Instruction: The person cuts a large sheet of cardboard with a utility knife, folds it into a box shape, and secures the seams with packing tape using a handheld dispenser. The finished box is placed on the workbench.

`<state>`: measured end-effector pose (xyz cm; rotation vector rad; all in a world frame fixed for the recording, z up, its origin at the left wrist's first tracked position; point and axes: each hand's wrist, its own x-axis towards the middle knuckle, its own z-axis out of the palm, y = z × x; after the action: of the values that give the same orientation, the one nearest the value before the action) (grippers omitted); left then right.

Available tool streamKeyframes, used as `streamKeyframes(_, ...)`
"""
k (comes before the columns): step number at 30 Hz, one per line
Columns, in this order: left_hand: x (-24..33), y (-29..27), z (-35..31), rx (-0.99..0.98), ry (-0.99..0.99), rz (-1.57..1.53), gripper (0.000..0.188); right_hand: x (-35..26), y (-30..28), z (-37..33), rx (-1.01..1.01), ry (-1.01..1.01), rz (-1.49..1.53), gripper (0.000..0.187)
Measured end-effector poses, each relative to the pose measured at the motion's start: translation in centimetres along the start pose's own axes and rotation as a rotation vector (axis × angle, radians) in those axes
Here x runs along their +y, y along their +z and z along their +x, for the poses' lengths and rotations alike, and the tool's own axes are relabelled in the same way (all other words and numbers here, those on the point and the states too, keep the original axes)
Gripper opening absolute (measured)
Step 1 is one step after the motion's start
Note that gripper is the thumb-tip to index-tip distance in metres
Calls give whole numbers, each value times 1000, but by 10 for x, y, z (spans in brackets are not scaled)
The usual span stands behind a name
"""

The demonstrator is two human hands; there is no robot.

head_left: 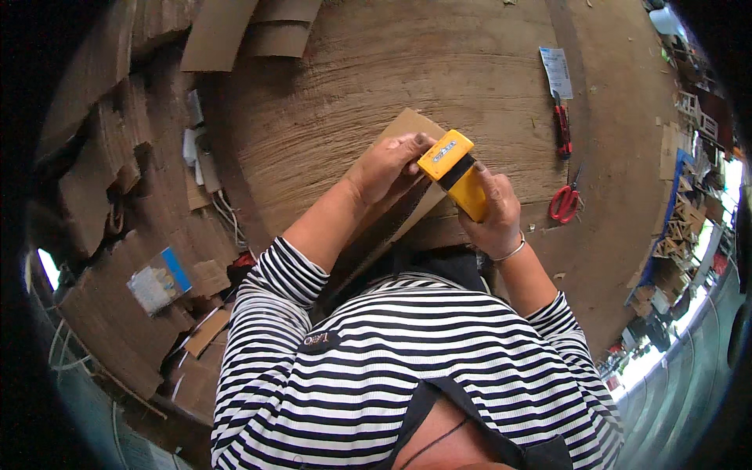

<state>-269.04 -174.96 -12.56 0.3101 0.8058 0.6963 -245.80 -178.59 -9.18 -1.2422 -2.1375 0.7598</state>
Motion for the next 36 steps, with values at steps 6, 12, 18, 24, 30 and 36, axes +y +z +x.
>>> streamKeyframes(6, 8, -4, 11, 65, 34, 148, 22, -15, -8, -1, -111, 83, -116, 87)
streamKeyframes(12, -1, -4, 15, 120, 178, 227, 18, -24, -15, -2, -140, 122, -113, 84)
streamKeyframes(18, 15, -44, 43, 267, 340, 228, 19, -40, -41, -3, -117, 162, -149, 85)
streamKeyframes(24, 13, -75, 54, 277, 159, -102, 23, -54, -50, 1, -175, 239, -172, 83)
streamKeyframes(30, -11, -75, 69, 394, 241, 140, 17, -44, -39, -7, -162, 258, -192, 81)
streamKeyframes(36, -34, -53, 76, 621, 392, 919, 24, -9, -13, -26, -53, 183, -154, 83)
